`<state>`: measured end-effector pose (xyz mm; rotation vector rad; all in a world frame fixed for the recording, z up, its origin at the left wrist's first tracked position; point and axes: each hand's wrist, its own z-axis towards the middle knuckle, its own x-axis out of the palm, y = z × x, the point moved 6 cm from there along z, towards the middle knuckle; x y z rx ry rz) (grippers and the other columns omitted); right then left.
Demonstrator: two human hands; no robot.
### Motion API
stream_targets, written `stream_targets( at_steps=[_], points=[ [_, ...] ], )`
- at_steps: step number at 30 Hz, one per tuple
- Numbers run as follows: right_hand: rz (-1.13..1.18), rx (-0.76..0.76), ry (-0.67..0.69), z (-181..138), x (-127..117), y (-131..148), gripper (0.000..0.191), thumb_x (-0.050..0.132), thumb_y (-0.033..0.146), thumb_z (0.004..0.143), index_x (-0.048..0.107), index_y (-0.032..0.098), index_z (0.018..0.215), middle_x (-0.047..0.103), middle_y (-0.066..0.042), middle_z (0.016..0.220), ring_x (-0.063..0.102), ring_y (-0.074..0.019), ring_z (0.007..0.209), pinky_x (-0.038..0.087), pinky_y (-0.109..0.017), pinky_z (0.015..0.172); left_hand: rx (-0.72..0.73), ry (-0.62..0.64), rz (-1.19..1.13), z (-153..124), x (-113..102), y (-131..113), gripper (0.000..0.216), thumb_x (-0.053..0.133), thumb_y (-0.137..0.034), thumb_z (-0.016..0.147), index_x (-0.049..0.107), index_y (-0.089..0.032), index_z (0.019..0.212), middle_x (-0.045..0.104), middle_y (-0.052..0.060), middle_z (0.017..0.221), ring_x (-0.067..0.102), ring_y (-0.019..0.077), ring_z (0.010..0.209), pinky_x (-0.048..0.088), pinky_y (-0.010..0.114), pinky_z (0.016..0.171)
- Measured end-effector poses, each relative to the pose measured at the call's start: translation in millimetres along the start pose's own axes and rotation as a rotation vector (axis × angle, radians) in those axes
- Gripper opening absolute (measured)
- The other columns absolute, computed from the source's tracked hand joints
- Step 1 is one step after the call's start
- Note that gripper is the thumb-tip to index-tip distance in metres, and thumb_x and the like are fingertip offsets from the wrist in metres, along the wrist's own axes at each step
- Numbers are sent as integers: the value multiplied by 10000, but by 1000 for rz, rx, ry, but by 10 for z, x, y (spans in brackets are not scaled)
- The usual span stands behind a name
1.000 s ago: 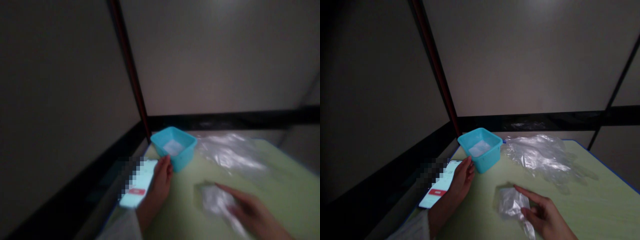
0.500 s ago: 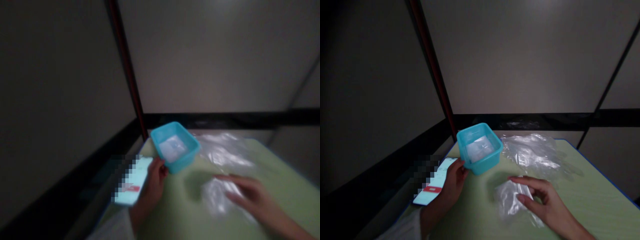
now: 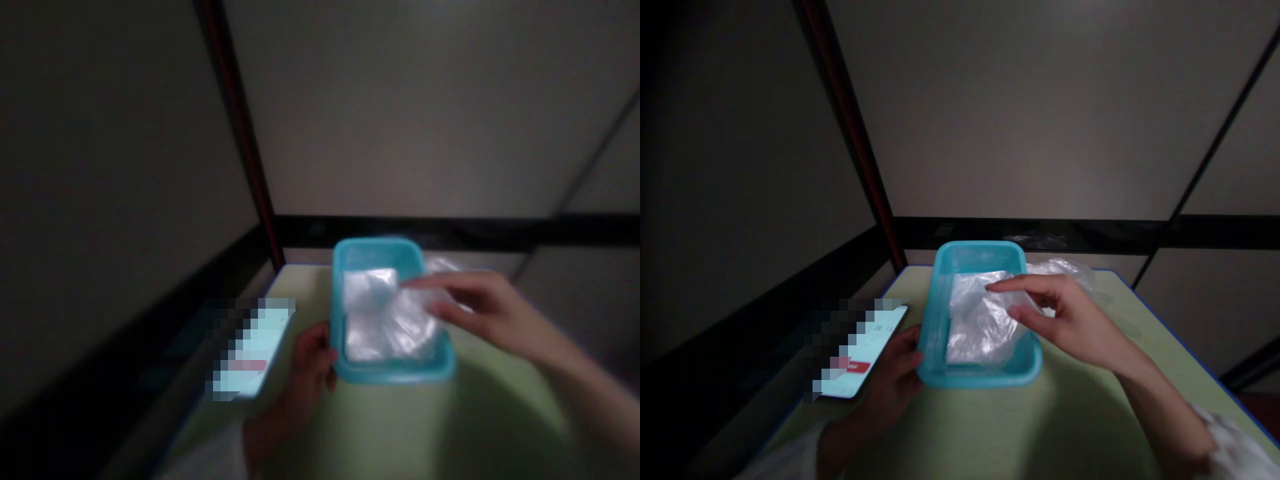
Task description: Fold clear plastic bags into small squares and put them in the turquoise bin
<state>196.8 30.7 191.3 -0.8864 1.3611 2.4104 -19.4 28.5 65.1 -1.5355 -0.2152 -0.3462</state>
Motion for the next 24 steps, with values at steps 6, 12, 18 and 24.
stream_targets(
  at_steps=[6,12,18,24],
  points=[
    [-221,-68,56,57,159,-75,425,475,206,851,549,228,1269,686,-60,1043,628,-189,765,514,-342,690,20,90,53,-82,77,66,250,711,-336,563,523,-172,551,436,-49,452,354,49,322,272,160,294],
    [-277,-63,118,7,388,-146,589,477,123,832,360,221,1401,626,-103,1140,600,-225,949,478,-401,829,45,167,49,-113,110,85,282,747,-356,594,541,-165,584,455,-48,469,370,40,328,296,143,294],
    [-187,7,256,7,592,-184,669,504,73,787,312,207,1413,631,-100,1085,596,-218,936,464,-401,836,13,186,-1,-124,154,76,427,806,-466,528,503,-166,549,457,-52,430,360,33,293,291,140,276],
    [-192,28,271,31,758,-212,655,511,75,785,297,180,1396,641,-104,1008,592,-232,919,459,-381,799,-2,172,-7,-144,169,63,465,820,-498,492,497,-167,544,459,-56,421,361,35,282,288,142,261]
  ],
)
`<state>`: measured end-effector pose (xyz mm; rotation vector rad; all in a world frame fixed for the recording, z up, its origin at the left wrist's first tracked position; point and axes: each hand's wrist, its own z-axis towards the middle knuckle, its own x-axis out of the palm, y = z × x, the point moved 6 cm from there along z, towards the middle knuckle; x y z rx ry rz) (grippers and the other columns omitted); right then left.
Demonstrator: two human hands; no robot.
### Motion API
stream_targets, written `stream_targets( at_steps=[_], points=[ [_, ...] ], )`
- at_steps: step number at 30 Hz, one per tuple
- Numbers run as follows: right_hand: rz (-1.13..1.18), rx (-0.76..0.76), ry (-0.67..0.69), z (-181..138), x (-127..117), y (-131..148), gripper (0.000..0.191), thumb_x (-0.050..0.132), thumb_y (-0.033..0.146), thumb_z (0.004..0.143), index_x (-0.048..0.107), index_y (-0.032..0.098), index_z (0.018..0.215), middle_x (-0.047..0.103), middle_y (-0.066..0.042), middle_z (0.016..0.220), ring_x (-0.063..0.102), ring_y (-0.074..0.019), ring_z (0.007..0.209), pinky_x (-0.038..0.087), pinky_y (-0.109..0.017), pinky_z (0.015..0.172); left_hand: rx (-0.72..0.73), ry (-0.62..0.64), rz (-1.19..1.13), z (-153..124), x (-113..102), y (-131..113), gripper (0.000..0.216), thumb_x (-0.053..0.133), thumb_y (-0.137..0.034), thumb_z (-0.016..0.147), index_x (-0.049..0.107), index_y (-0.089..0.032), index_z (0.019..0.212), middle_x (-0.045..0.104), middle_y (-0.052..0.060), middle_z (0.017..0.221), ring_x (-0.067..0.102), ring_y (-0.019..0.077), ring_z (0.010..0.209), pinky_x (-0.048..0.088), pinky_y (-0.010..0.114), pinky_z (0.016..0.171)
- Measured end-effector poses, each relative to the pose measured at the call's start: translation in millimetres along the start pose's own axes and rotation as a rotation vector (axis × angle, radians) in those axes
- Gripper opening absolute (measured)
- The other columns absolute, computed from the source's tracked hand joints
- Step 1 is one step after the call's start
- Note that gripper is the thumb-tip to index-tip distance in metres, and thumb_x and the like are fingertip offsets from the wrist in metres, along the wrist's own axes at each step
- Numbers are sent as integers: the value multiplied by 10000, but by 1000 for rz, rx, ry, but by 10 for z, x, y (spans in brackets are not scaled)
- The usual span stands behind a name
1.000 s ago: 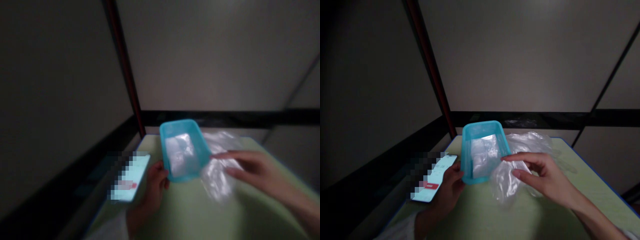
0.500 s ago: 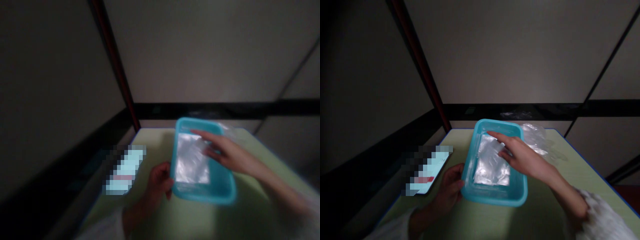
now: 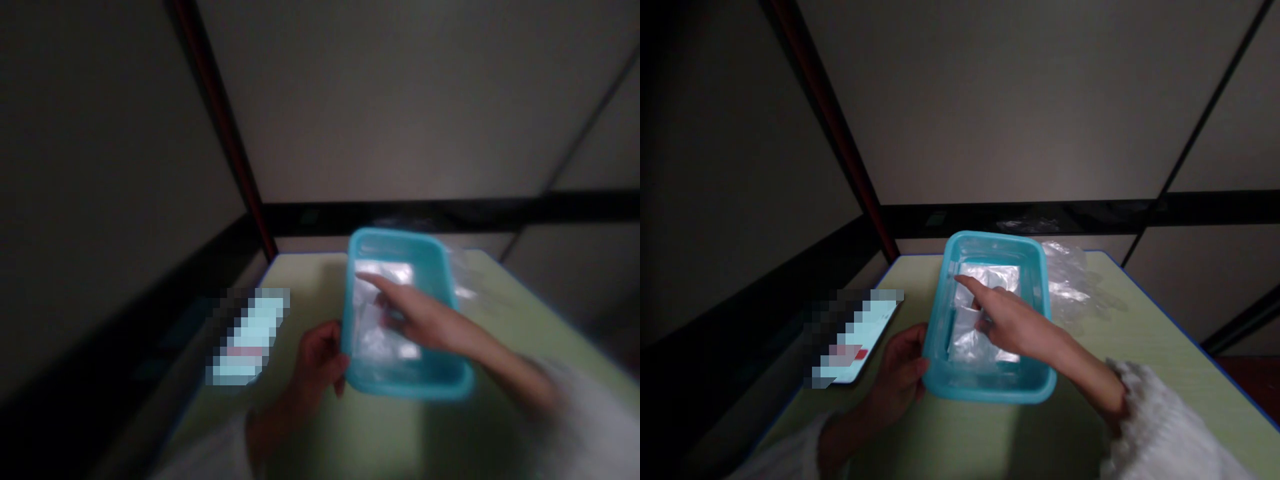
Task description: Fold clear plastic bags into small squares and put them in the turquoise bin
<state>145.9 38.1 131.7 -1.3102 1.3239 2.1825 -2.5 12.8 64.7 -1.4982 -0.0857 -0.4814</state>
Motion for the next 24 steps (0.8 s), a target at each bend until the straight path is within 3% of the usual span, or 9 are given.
stream_targets(
  at_steps=[6,11,15,18,21,24],
  points=[
    [-211,61,1,39,151,25,449,457,65,813,366,137,1247,642,-85,874,591,-198,768,440,-316,694,6,15,19,4,1,9,464,820,-493,499,494,-166,548,461,-54,422,364,33,290,297,139,268],
    [-461,-11,-64,89,150,155,340,464,27,765,469,132,1088,569,-140,1052,542,-249,967,404,-375,796,1,-7,22,-3,-4,5,449,827,-472,487,503,-166,543,450,-55,423,353,30,285,282,143,265],
    [-522,-43,15,96,209,173,219,436,32,792,514,147,961,551,-114,1000,574,-216,859,411,-320,696,-2,-4,28,3,-7,-11,434,825,-453,496,500,-168,538,447,-54,430,355,33,287,281,147,263],
    [-510,-19,59,81,231,166,250,416,31,815,487,152,1022,579,-99,1004,610,-195,785,401,-294,629,10,8,27,6,-5,-16,431,824,-447,506,496,-170,547,442,-59,431,352,32,291,289,144,262],
    [-569,54,7,80,179,162,291,413,51,833,434,167,1100,598,-108,1036,633,-204,766,381,-284,590,23,18,34,2,-1,-17,424,818,-444,524,498,-169,555,443,-59,436,350,29,297,293,139,265],
    [-644,101,-21,89,146,154,228,412,83,852,459,178,1054,624,-106,989,642,-204,699,341,-270,532,26,18,37,-2,-1,-23,433,818,-452,521,494,-167,549,438,-59,430,350,28,298,291,136,270]
  ],
)
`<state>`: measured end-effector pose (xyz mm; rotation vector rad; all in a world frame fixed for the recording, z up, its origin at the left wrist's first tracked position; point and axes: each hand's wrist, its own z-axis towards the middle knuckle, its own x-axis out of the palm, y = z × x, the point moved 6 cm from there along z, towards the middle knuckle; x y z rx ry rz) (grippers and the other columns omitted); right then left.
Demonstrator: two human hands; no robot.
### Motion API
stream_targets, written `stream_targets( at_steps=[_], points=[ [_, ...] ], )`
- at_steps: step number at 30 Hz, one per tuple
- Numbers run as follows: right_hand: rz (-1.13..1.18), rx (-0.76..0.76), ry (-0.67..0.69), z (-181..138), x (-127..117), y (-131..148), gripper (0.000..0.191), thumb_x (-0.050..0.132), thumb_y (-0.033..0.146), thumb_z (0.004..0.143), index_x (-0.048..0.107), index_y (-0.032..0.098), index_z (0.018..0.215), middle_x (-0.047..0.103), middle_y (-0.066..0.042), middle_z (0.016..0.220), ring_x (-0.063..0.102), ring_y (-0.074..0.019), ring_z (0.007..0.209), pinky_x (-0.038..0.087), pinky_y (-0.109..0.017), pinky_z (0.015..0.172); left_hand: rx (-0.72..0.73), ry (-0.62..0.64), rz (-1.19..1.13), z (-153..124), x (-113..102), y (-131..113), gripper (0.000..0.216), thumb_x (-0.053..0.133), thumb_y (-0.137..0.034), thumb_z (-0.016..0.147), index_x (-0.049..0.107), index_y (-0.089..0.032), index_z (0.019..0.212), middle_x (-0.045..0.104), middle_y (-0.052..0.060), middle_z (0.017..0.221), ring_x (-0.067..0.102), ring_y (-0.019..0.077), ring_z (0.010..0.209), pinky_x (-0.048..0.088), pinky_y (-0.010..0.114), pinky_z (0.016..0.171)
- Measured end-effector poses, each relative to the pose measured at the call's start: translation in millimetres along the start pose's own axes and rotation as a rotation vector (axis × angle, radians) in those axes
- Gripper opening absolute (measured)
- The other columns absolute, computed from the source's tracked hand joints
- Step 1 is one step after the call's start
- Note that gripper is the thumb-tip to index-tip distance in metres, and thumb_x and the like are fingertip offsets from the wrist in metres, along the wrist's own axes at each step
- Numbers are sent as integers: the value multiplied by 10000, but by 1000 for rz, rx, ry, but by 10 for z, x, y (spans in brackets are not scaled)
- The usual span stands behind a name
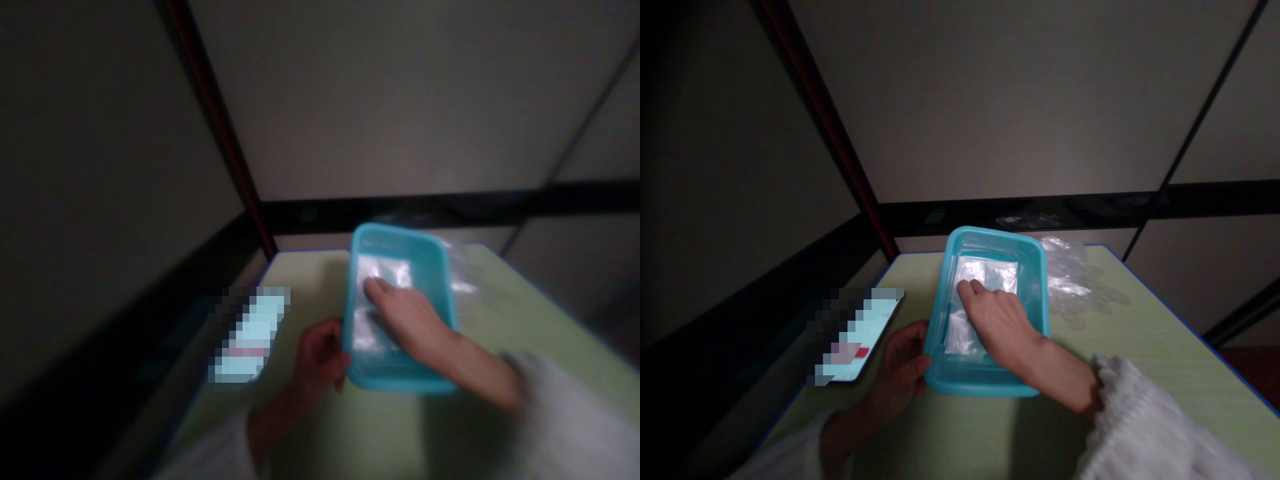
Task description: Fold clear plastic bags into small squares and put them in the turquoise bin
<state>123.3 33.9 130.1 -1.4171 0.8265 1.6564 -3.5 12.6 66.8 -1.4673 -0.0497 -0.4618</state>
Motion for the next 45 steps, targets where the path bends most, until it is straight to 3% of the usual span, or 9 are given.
stream_targets(
  at_steps=[10,17,21,26,33,38,45],
  points=[
    [-23,-84,-59,-9,44,24,148,441,106,861,577,164,872,662,-80,813,653,-206,682,258,-283,495,-7,-13,5,16,-15,-17,447,823,-470,505,499,-166,553,442,-61,422,361,30,292,294,137,267],
    [-24,-70,-48,1,79,6,152,469,163,889,618,175,862,675,-70,842,673,-247,713,326,-290,507,8,12,6,14,-14,-2,436,807,-436,532,472,-160,568,441,-75,428,361,22,296,312,121,279],
    [26,-63,-38,4,108,-5,172,550,252,873,616,161,1003,679,-88,946,676,-271,778,412,-310,562,4,22,6,10,-19,5,429,803,-426,548,471,-158,590,453,-81,435,364,16,300,325,113,282],
    [71,-79,6,-5,144,3,431,681,332,785,552,140,1149,662,-127,1055,675,-309,817,492,-360,611,5,24,-13,21,-27,-2,425,804,-434,554,486,-153,590,463,-79,431,365,13,302,319,105,277],
    [46,-149,113,-45,86,33,482,694,220,777,537,117,1221,574,-199,1195,636,-337,969,523,-429,755,-33,-22,-31,29,-60,13,413,805,-413,531,489,-153,581,454,-80,435,361,18,309,305,114,280],
    [50,-148,69,-47,104,-45,612,776,229,684,540,159,1244,497,-204,1281,562,-385,1085,515,-475,798,-76,-55,-34,36,-95,32,396,798,-393,510,489,-156,585,468,-68,476,394,37,355,347,147,331],
    [287,-257,136,-110,158,-63,508,666,218,790,511,147,1268,519,-161,1271,575,-283,1079,462,-384,902,-85,-55,-30,36,-93,16,363,783,-371,512,497,-160,588,458,-67,483,370,35,362,367,167,366]
  ],
)
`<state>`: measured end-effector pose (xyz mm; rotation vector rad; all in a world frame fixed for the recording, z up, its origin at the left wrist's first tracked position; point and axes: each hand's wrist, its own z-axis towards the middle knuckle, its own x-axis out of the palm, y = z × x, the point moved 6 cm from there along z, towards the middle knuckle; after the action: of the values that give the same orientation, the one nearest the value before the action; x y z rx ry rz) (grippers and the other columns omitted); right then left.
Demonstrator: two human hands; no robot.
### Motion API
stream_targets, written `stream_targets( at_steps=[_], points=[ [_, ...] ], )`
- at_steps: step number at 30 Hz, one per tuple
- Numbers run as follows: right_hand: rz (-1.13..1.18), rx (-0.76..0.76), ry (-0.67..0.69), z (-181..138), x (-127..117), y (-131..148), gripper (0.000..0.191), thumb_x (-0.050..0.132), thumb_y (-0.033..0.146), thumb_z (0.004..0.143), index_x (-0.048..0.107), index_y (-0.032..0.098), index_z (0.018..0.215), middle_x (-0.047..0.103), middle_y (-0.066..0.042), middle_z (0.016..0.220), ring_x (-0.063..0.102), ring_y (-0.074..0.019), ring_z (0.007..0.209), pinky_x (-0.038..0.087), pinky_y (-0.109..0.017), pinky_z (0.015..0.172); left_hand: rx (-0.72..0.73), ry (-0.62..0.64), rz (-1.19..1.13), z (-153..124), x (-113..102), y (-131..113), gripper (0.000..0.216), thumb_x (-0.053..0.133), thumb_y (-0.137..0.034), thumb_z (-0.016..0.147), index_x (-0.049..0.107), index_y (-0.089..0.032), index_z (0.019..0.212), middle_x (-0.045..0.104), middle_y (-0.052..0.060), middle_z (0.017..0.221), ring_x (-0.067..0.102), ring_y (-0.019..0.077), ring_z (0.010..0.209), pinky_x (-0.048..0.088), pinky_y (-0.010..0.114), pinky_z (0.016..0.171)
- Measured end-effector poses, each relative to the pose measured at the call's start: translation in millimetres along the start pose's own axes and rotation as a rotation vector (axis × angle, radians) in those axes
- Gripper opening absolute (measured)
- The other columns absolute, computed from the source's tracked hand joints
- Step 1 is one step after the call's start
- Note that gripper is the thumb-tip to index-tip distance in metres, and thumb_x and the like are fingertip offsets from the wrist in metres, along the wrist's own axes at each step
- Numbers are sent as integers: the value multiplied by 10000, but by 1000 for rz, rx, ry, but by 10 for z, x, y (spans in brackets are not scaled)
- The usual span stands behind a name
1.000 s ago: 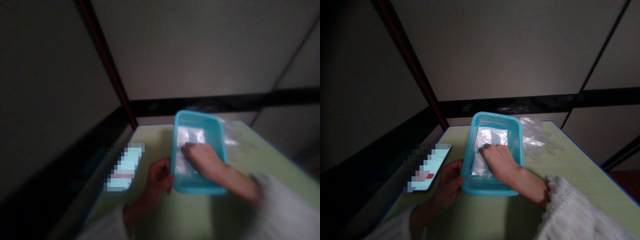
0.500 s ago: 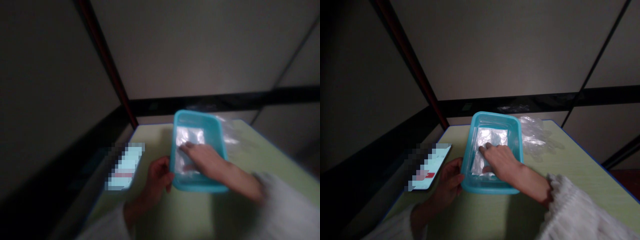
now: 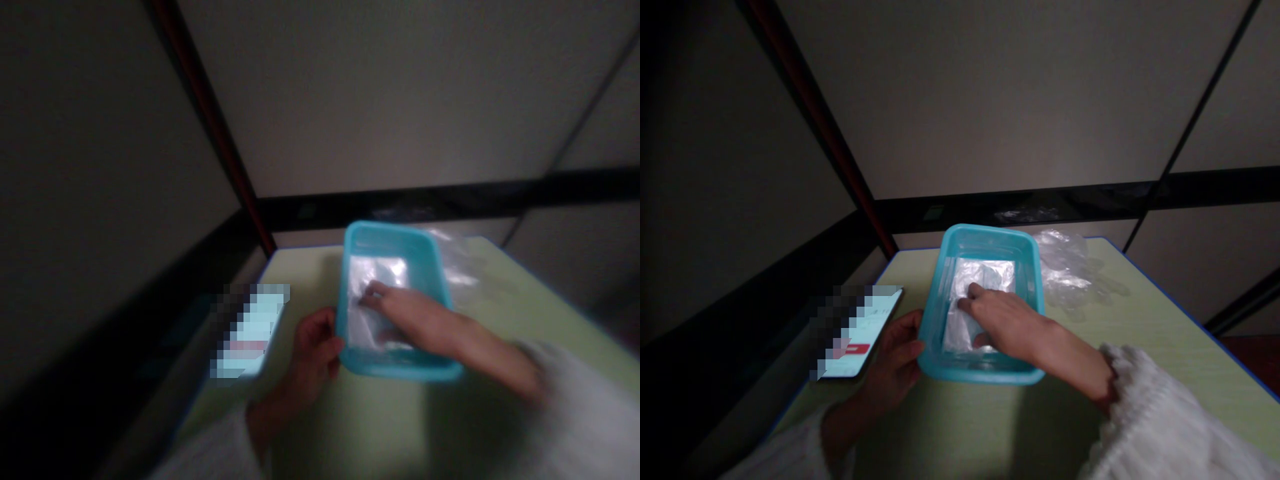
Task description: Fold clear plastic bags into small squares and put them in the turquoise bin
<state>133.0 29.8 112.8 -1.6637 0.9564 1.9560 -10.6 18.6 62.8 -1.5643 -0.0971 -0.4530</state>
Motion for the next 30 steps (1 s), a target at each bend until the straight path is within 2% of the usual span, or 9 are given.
stream_targets(
  at_steps=[3,5,9,11,16,20,26,30],
  points=[
    [-3,-11,-23,26,3,-5,419,592,204,843,524,137,1251,544,-151,1228,580,-253,1051,468,-359,872,12,3,-2,-4,3,-12,360,781,-366,512,493,-161,583,455,-68,480,364,34,358,353,164,358],
    [-88,8,-61,65,-4,-7,372,582,199,850,562,137,1216,548,-155,1210,577,-267,1036,475,-377,843,17,-1,0,-2,1,-19,355,780,-362,514,495,-161,581,461,-66,481,369,37,360,346,163,354],
    [-329,-2,-163,132,-59,68,318,686,230,775,660,156,1082,535,-165,1181,498,-331,1085,443,-449,832,21,-1,4,12,2,-26,361,783,-361,511,490,-159,570,456,-70,469,362,35,352,331,161,348],
    [-376,-34,-169,139,-69,119,303,705,256,760,670,147,1041,543,-162,1127,482,-333,1073,433,-455,812,21,2,2,18,4,-21,369,784,-368,512,486,-159,569,452,-72,464,358,33,351,325,159,347],
    [-319,-63,-94,116,-28,156,266,676,247,792,643,114,1020,572,-146,1020,551,-286,954,448,-404,760,27,26,6,9,9,-16,377,786,-378,523,481,-162,574,457,-70,466,362,35,350,318,159,342],
    [-260,-21,-17,115,17,133,376,692,243,779,586,102,1111,615,-140,1012,619,-276,858,473,-382,719,22,30,4,-5,4,-23,360,787,-363,540,491,-166,595,454,-70,475,367,38,357,315,157,338],
    [-196,2,20,94,34,109,456,684,247,787,534,85,1186,635,-183,1088,628,-303,948,481,-408,780,27,45,-7,5,16,-30,348,785,-348,547,492,-165,587,453,-67,480,368,36,360,316,157,349],
    [-168,-24,-4,49,9,88,394,606,255,837,537,94,1190,643,-175,1101,639,-295,930,496,-389,748,19,33,-16,13,14,-30,329,781,-335,535,506,-162,586,460,-64,492,373,35,365,316,152,350]
  ],
)
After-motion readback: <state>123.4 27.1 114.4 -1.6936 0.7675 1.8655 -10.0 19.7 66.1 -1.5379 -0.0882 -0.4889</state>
